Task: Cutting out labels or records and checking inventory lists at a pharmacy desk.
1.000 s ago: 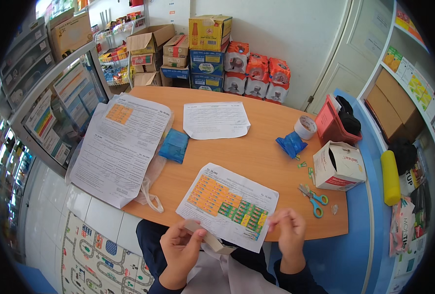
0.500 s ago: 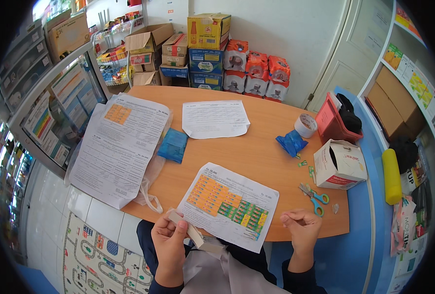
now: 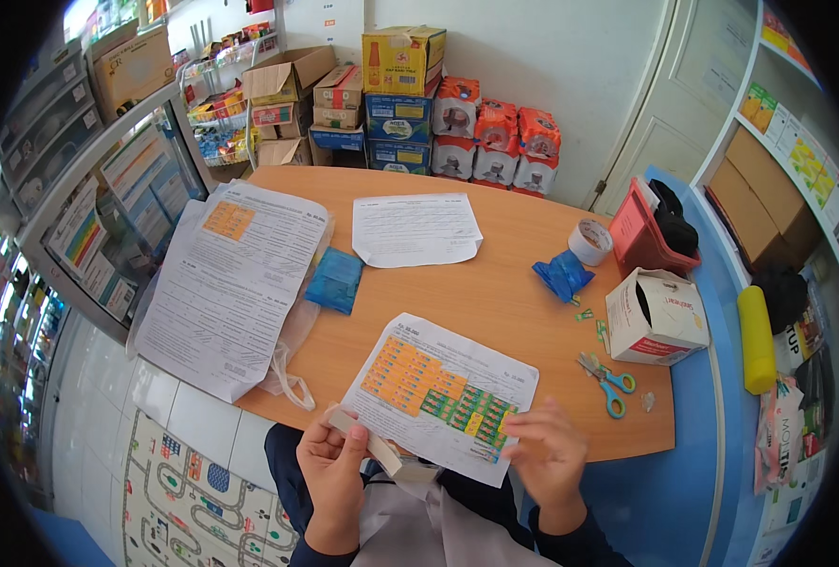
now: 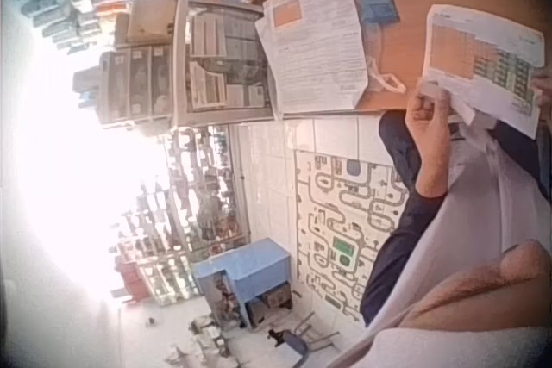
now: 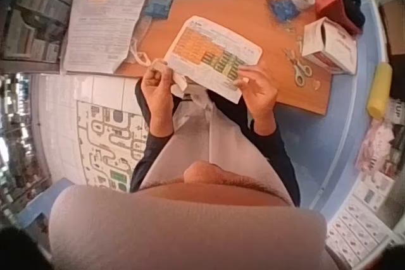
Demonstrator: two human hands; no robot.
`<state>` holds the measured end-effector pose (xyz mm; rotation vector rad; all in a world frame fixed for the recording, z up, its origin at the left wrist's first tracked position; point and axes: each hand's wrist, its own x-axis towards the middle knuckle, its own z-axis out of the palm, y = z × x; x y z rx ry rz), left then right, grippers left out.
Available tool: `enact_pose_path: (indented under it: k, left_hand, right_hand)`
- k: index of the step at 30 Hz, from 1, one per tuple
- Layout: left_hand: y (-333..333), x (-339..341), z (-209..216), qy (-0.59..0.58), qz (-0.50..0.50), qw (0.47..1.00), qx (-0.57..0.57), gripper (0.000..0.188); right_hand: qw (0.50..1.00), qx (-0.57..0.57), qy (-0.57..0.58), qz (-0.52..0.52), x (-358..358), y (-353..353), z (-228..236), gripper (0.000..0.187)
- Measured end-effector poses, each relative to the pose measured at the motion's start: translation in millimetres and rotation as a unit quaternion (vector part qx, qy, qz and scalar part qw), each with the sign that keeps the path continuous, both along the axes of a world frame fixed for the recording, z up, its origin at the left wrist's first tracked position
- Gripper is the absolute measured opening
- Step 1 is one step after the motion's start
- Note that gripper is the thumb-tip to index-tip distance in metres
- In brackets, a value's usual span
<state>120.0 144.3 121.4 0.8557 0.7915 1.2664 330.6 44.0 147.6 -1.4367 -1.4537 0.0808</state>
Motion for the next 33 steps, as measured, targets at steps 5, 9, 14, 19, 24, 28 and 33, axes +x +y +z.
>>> enact_pose_path:
  k: [5,9,14,19,24,28,33]
  left_hand:
    - [-5,8,1,0.004,-0.003,1.000,0.014,0.019]
    - [-9,7,-3,-0.011,0.009,1.000,0.026,0.024]
    - [-11,6,-3,-0.019,0.004,1.000,0.025,0.023]
    - [-13,7,-3,-0.025,0.005,1.000,0.013,0.022]
    - [-12,6,-2,-0.029,0.005,1.000,0.011,0.022]
    - [-12,6,-3,-0.030,0.005,0.999,0.012,0.022]
    - [-12,4,-3,-0.028,-0.003,0.999,0.021,0.022]
  right_hand:
    - [0.997,0.016,-0.068,0.038,-38,9,6,0.024]
    - [0.997,0.015,-0.029,0.073,-55,17,11,0.027]
    - [0.995,0.017,-0.007,0.094,-57,20,7,0.030]
    - [0.996,0.008,-0.022,0.090,-59,20,8,0.027]
    - [0.997,-0.013,-0.030,0.072,-61,17,8,0.022]
    - [0.996,0.004,-0.035,0.078,-60,18,5,0.019]
    - [0.996,-0.004,-0.031,0.081,-59,16,6,0.016]
